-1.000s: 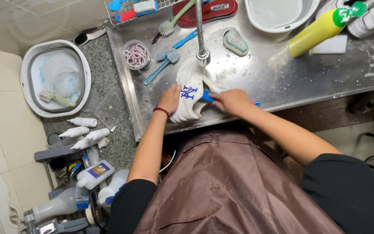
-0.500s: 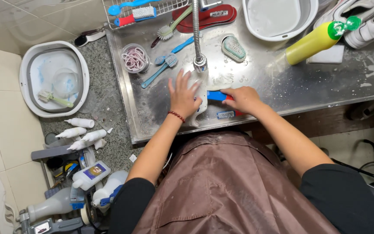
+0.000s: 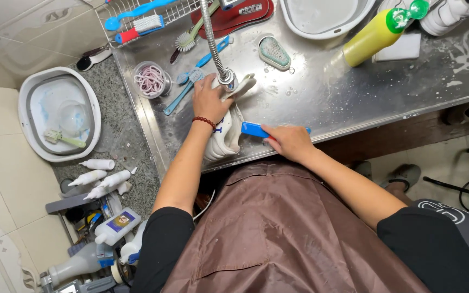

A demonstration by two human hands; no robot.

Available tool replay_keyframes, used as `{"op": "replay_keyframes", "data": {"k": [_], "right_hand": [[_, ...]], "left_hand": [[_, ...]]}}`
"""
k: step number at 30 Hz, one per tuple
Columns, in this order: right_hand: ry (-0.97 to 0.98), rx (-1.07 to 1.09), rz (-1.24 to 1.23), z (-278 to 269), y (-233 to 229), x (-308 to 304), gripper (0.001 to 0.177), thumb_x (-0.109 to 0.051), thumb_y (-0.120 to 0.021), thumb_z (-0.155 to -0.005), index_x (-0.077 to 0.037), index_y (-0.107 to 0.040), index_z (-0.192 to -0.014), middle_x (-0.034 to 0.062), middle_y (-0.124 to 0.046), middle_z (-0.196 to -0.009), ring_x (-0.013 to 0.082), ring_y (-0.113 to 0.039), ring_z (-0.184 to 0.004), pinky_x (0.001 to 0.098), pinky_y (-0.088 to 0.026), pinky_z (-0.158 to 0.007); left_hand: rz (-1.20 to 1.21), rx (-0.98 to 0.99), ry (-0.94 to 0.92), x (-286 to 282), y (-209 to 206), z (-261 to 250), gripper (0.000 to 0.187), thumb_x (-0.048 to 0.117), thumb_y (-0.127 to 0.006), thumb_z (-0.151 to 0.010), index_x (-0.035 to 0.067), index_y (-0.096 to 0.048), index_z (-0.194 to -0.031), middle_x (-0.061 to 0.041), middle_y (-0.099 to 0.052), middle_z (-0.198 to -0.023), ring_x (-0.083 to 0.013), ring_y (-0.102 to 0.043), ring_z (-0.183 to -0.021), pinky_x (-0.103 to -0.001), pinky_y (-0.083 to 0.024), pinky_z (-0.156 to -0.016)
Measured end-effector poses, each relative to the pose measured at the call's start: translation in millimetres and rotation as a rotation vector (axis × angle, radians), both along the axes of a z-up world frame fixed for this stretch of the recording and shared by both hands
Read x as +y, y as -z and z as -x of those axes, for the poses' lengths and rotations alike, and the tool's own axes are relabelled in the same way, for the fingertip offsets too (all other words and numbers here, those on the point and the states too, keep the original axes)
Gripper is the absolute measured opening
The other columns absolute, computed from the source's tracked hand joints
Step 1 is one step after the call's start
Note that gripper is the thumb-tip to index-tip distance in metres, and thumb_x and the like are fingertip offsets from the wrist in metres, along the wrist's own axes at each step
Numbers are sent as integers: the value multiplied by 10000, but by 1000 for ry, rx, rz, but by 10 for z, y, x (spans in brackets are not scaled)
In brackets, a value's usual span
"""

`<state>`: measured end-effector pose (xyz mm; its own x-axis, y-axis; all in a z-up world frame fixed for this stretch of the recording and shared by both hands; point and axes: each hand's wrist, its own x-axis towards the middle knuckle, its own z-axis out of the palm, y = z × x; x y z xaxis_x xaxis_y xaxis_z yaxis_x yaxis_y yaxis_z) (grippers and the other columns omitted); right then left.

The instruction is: Scrubbing and cleaning a white sneaker with a small brush at a service counter.

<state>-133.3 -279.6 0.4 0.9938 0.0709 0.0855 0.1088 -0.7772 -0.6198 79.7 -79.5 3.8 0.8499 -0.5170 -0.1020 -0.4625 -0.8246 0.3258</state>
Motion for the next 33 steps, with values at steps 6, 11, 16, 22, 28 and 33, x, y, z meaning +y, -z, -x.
{"op": "replay_keyframes", "data": {"k": [6,11,16,22,28,33], "right_hand": [[-188,14,143,-218,-574,98,353,-336,-683,-893,-199,-694,-1218,91,-700,-718,335,-676,-604,482,-512,-506],[-170,128,217,-255,19,399,391,-321,-652,-915,-139,-654,-1262,111,-699,-730,348,-680,-616,499,-516,-528],[44,6,218,-584,617,799,525,-222,-651,-854,-76,-618,-1357,129,-714,-802,336,-697,-660,484,-530,-537],[75,149,71,-382,713,749,504,-281,-676,-933,-126,-589,-1404,146,-719,-780,355,-701,-669,494,-552,-606],[210,170,-19,-371,845,929,665,-159,-628,-817,-149,-550,-1478,185,-724,-778,406,-701,-699,525,-559,-657],[209,272,-138,-569,507,1012,497,-257,-620,-955,-193,-583,-1446,201,-735,-846,443,-692,-773,552,-542,-728]], "left_hand": [[-23,28,28,130,-137,5,500,469,-809,-715,211,-796,-1144,-86,-526,-1403,-343,-456,-1253,-459,-449,-1032],[-20,-17,49,7,-183,93,496,493,-823,-690,210,-790,-1096,-122,-526,-1362,-366,-467,-1229,-487,-484,-941],[-77,26,13,-116,-202,67,470,492,-808,-684,233,-787,-1075,-116,-551,-1267,-372,-524,-1145,-490,-521,-869],[-115,86,-44,-235,-164,101,407,516,-775,-758,233,-792,-1050,-92,-562,-1238,-383,-597,-1056,-481,-549,-854],[-91,95,-116,-248,-244,38,363,500,-744,-766,220,-802,-990,-92,-581,-1236,-420,-611,-1026,-491,-542,-850],[23,68,-82,-27,-248,-32,355,461,-698,-798,253,-811,-1064,-116,-606,-1228,-383,-639,-1059,-491,-518,-898]]}}
